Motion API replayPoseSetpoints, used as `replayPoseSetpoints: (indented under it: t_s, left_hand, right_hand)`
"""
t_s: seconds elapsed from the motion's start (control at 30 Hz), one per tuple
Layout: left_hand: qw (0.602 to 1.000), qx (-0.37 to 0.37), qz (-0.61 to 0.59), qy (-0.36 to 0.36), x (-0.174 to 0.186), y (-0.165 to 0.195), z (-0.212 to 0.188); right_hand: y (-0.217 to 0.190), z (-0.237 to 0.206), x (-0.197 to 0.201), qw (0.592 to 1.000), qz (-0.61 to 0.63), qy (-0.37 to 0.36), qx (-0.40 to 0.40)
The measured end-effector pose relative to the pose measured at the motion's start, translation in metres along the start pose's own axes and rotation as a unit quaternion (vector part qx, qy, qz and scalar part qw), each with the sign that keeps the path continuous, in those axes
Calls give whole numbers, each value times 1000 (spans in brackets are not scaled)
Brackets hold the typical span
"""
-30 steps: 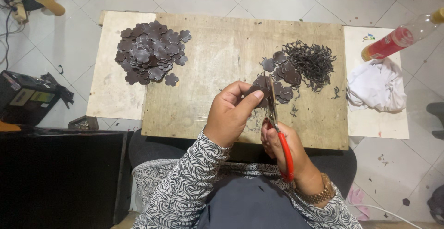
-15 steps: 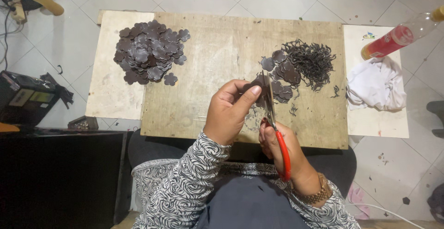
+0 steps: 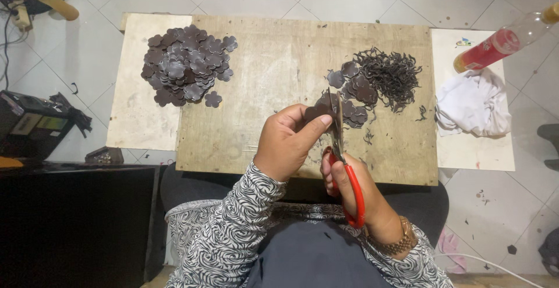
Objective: The person sits at a workbench and uses red-handled scissors to trim excess material from the edges of dark flower-shaped pieces, one at a time, placing trimmed pieces in a pile and cut scraps in a separate pile. They occasionally gather pieces from the table and continue trimming throughout the episode.
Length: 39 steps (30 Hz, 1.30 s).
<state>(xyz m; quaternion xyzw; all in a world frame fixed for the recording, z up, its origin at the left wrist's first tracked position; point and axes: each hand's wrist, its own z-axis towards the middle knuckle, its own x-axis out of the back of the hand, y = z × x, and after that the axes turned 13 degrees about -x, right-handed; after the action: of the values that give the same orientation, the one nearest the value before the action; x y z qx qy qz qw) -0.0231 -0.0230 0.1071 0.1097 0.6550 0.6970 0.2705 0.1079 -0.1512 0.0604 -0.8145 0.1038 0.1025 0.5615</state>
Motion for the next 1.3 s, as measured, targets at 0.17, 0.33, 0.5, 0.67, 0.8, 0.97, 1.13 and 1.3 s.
replayPoseSetpoints:
  t_s: [0.17, 0.33, 0.5, 0.67, 0.8, 0.97, 1.13, 1.3]
  left_hand:
    - [1000, -3, -11, -1, -1, 4, 0]
    - [1000, -1, -22, 10, -2, 3, 2]
    - [1000, 2, -23, 18, -4, 2, 2]
    - [1000, 2, 3, 17, -4, 3, 0]
    - [1000, 0, -7, 18, -4, 2, -1]
    - [1000, 2, 4, 7, -4, 0, -1]
    - [1000, 9, 8, 13, -4, 1, 0]
    - [1000, 14, 4, 22, -4, -1, 1]
  right_hand:
    - [-1, 1, 1, 1000, 0, 14, -15]
    - [-2, 3, 1, 1000, -12, 20, 2]
    - [0, 4, 1, 999, -10, 28, 12]
    - [3, 4, 1, 999, -26, 36, 16]
    - [3, 2, 2, 999, -30, 31, 14]
    - [4, 3, 4, 999, -40, 20, 28]
    - [4, 5, 5, 1000, -19, 18, 16]
    - [6, 6, 4, 1000, 0, 25, -1]
